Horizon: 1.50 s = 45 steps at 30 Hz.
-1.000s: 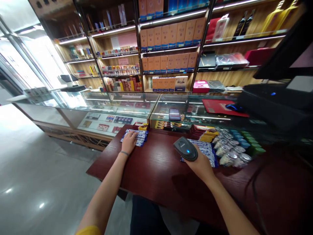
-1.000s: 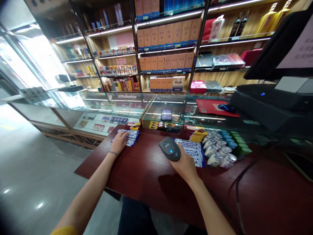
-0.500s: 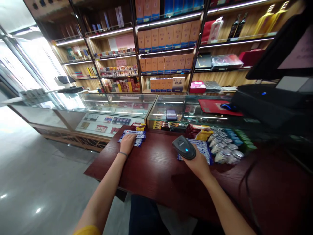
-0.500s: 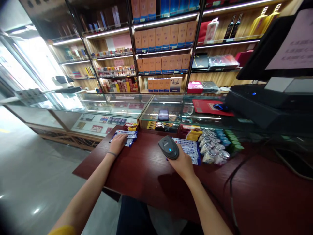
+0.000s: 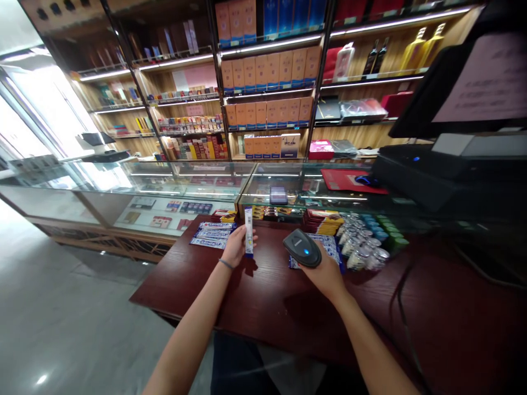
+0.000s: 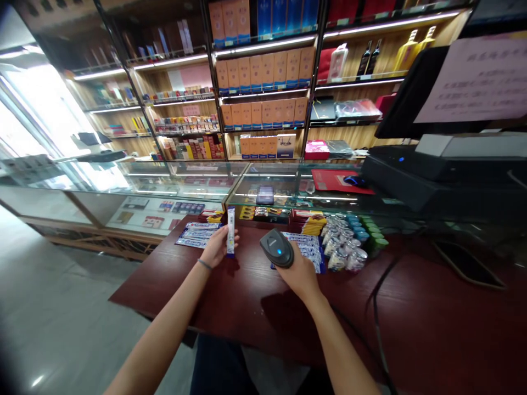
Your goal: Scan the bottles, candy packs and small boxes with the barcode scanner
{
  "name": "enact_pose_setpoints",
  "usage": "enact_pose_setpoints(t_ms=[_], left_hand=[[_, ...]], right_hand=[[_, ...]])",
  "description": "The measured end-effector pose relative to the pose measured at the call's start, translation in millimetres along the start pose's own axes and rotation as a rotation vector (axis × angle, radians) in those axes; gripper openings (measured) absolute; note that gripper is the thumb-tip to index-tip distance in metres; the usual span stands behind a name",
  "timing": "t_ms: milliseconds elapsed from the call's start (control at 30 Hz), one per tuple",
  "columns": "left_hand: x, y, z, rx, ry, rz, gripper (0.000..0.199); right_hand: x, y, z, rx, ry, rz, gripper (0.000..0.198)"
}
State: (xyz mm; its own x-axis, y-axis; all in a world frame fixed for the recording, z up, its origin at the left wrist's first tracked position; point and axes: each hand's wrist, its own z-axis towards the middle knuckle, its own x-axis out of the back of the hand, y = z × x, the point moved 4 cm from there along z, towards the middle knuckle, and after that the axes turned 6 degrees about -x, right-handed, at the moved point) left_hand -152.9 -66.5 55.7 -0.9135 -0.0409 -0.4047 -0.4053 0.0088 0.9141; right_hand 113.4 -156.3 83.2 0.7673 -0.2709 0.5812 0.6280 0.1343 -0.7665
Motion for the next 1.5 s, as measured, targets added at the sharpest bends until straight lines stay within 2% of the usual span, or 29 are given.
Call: enact_pose_setpoints(t_ms=[67, 133, 233, 367, 533, 833, 1000, 1100, 1167, 1267, 1400, 1500], left_hand=[[-9.2, -10.9, -6.0, 0.093, -0.044, -0.110, 0.028], [-12.4, -16.8, -12.0, 0.127, -0.081, -0.147, 0.029], [-12.0, -19.2, -18.6, 0.132, -0.133, -0.110, 0.033], [-10.2, -17.7, -20.7, 0.123, -0.148, -0.057, 0.038], [-10.6, -17.3, -19.1, 0.117, -0.154, 0.008, 0.043], [-6.8, -21.7, -17.9, 0.151, -0.146, -0.105, 0.042], [-9.2, -24.6, -16.3, 0.149, -0.148, -0.190, 0.047], [-13.8, -27.4, -17.0, 0.074, -0.189, -0.117, 0.057], [-19.3, -28.3, -18.3, -0.034, -0.234, 0.015, 0.058], [-33.2, -27.6, -23.7, -0.254, -0.309, 0.348, 0.049], [-65.7, -27.8, -41.3, -0.539, -0.478, 0.866, 0.032], [-93.5, -33.7, -57.1, -0.696, -0.614, 1.086, 0.025]], right_hand=[[-0.7, 0.5, -1.4, -0.007, -0.028, -0.051, 0.048], [-1.7, -0.2, -3.4, -0.020, -0.059, -0.113, 0.053], [-4.2, -3.8, -6.8, -0.020, -0.100, -0.170, 0.052], [-9.8, -8.1, -10.0, 0.081, -0.132, -0.185, 0.055], [-15.1, -3.3, -11.1, 0.150, -0.127, -0.307, 0.036], [-8.2, -6.3, -7.5, 0.001, -0.082, -0.265, 0.039], [9.1, -9.2, -6.8, -0.048, -0.051, -0.210, 0.041], [27.6, -1.2, -13.6, -0.087, 0.028, -0.203, 0.038], [40.2, 8.4, -20.7, -0.115, 0.070, -0.186, 0.037], [59.3, 25.2, -32.0, -0.151, 0.133, -0.168, 0.038], [84.4, 45.3, -44.6, -0.191, 0.227, -0.147, 0.045], [100.1, 55.7, -51.6, -0.200, 0.273, -0.154, 0.046]])
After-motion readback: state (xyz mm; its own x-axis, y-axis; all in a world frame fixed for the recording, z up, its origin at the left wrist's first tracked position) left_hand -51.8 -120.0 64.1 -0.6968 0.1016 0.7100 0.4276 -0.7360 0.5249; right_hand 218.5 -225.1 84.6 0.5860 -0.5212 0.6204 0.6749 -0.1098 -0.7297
